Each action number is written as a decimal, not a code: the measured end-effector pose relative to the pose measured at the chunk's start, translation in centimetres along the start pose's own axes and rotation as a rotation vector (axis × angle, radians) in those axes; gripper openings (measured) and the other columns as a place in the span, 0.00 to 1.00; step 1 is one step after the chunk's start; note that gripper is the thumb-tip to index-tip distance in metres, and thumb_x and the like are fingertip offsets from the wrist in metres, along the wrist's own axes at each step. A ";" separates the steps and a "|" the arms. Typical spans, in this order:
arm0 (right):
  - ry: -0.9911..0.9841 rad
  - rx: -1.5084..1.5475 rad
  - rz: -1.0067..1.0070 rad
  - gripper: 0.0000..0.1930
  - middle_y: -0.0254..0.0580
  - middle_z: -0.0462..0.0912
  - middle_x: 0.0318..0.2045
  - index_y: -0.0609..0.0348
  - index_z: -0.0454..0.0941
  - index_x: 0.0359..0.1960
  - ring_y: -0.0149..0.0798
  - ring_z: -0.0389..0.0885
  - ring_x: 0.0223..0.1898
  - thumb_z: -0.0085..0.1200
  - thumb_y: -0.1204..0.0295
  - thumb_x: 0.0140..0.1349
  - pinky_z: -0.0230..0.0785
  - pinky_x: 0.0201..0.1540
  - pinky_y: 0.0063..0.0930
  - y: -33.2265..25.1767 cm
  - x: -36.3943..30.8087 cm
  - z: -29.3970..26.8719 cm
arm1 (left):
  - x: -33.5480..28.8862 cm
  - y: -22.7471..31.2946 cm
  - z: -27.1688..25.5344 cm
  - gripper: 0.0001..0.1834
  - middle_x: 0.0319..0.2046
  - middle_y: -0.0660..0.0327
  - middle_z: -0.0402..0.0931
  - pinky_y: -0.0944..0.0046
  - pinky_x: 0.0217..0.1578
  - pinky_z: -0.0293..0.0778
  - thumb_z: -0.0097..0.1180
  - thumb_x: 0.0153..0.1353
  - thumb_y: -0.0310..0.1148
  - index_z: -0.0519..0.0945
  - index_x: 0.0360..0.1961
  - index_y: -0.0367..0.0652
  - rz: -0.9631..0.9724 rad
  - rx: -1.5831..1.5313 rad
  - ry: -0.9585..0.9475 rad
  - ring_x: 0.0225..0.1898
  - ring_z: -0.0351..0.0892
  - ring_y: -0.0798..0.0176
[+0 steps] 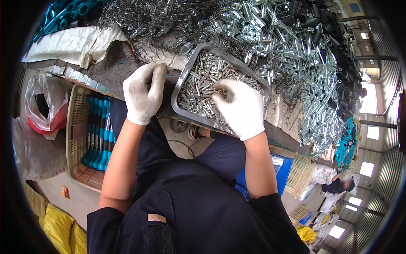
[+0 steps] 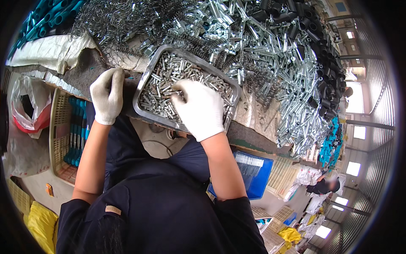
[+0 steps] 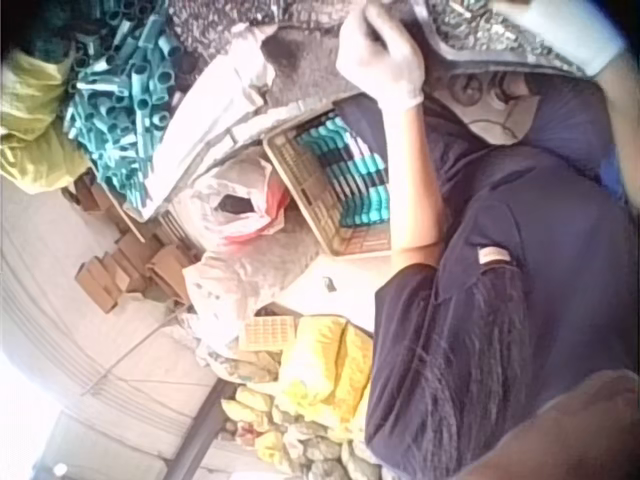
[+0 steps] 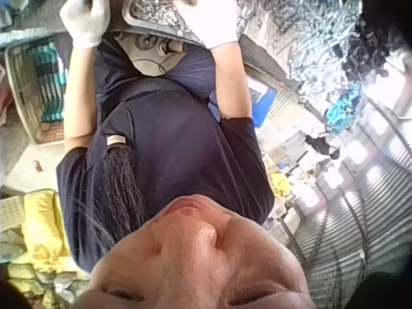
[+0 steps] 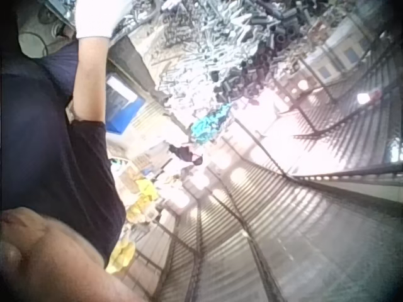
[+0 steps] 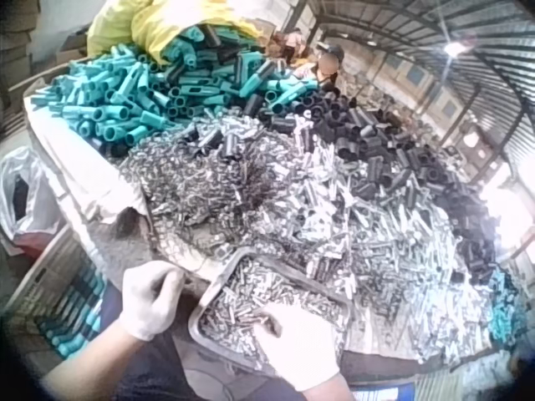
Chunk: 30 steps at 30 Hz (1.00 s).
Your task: Sorting small metal pins from a metal tray onto a large pile on a factory workbench.
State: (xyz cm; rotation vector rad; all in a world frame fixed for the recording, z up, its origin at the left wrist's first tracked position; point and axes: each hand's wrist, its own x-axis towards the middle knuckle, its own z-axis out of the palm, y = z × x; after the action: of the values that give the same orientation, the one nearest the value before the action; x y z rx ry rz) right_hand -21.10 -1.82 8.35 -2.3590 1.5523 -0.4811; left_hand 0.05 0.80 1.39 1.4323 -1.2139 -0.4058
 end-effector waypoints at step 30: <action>-0.344 0.417 -0.066 0.09 0.42 0.85 0.29 0.59 0.85 0.33 0.33 0.83 0.29 0.62 0.68 0.52 0.74 0.34 0.27 0.5 0.2 -0.3 | -0.1 0.0 0.0 0.07 0.28 0.48 0.80 0.64 0.34 0.75 0.57 0.60 0.27 0.82 0.35 0.33 0.018 0.043 -0.006 0.29 0.83 0.52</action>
State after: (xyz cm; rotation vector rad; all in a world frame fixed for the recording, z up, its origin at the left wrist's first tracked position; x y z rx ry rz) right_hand -21.62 -2.22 8.48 -2.0441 1.1008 -0.3480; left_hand 0.03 0.83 1.32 1.4565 -1.2456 -0.3736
